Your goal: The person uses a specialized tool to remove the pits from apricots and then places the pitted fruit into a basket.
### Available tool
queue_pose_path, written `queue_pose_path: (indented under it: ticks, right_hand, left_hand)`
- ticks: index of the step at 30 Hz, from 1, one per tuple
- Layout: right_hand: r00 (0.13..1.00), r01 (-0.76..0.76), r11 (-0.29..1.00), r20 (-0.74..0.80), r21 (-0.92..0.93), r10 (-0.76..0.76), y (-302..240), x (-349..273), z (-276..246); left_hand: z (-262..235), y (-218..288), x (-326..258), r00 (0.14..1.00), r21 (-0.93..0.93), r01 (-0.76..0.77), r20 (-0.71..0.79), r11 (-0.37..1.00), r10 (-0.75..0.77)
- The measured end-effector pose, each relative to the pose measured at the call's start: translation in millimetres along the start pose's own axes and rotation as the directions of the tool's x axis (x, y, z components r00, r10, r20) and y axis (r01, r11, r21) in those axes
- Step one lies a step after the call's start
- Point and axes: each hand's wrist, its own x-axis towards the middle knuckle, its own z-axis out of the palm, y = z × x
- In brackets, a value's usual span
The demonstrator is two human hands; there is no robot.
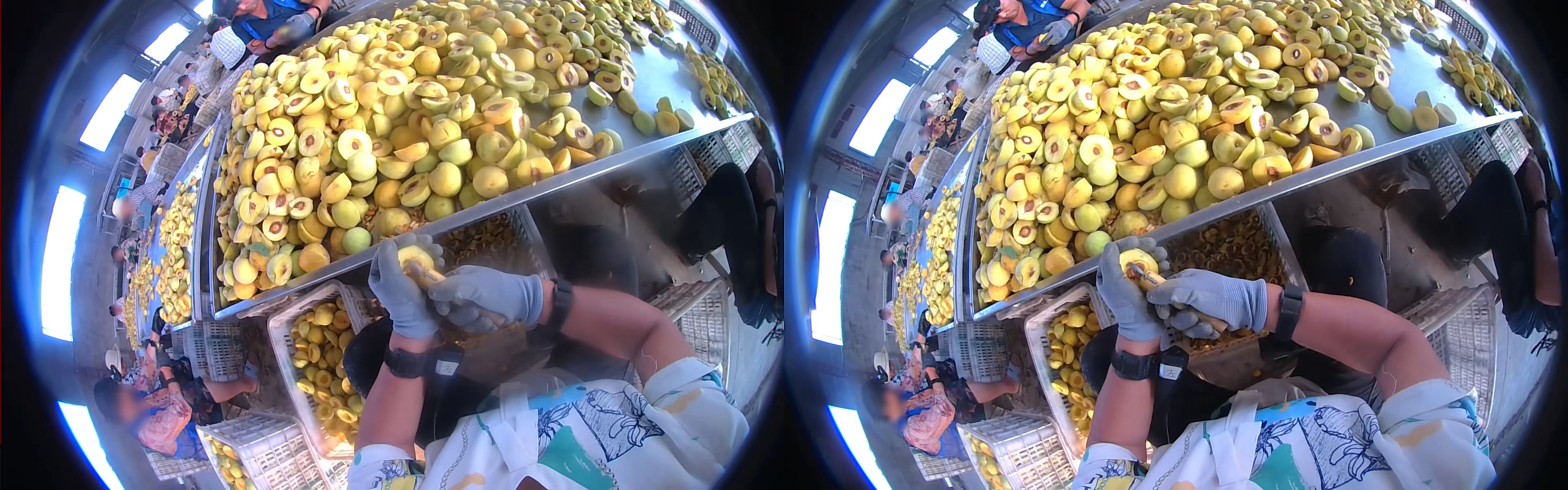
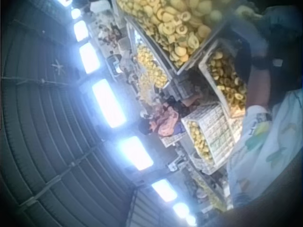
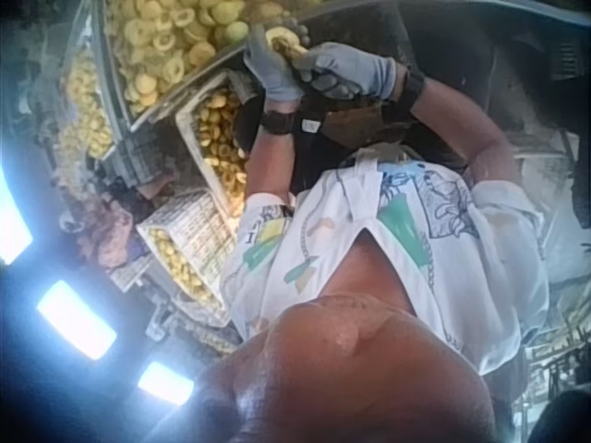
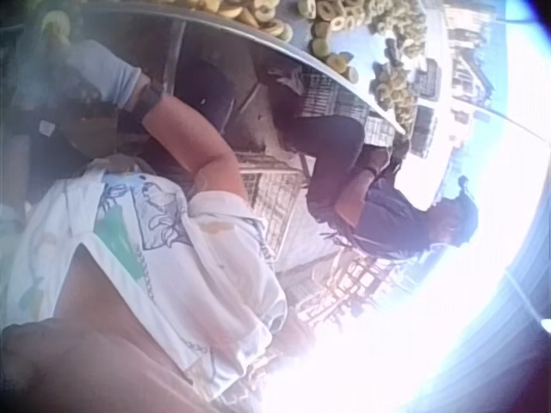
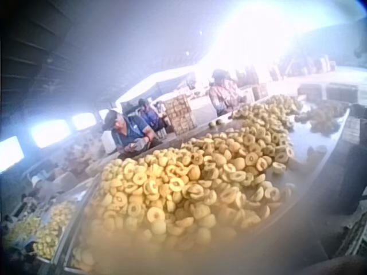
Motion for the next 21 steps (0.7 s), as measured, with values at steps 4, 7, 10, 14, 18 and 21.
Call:
queue_pose_path:
  ticks: [4, 7, 10, 14, 18, 21]
  right_hand:
    - [0.995, -0.046, 0.990, 0.091, 0.134, 0.034, -0.2, -0.5, -3.7]
    - [0.995, -0.032, 0.992, 0.093, 0.119, 0.021, 1.7, -0.9, -9.8]
    - [0.998, -0.021, 1.000, 0.058, 0.014, 0.020, 0.7, -1.0, -10.5]
    - [0.997, -0.011, 0.993, 0.074, -0.119, 0.020, 1.6, 3.0, -18.8]
    - [0.994, -0.104, 0.695, -0.095, -0.711, 0.052, -12.4, -14.4, -16.0]
    - [0.958, -0.214, 0.015, -0.212, -0.977, -0.191, -12.7, -21.7, -24.7]
  left_hand:
    - [-7.1, -0.2, 4.8, 0.991, -0.048, 0.091, 0.102, 0.995, -0.085]
    - [-9.2, -1.3, 6.6, 0.972, -0.134, 0.190, 0.162, 0.973, -0.167]
    - [-7.3, -2.2, 1.9, 0.956, -0.232, 0.288, 0.133, 0.929, -0.263]
    - [-14.5, -1.6, 5.9, 0.959, -0.272, 0.246, 0.209, 0.930, -0.192]
    - [-34.9, 7.2, 16.3, 0.988, -0.387, 0.155, 0.060, 0.909, -0.143]
    - [-78.6, 18.8, 14.9, 0.820, 0.746, -0.531, 0.331, 0.403, 0.468]
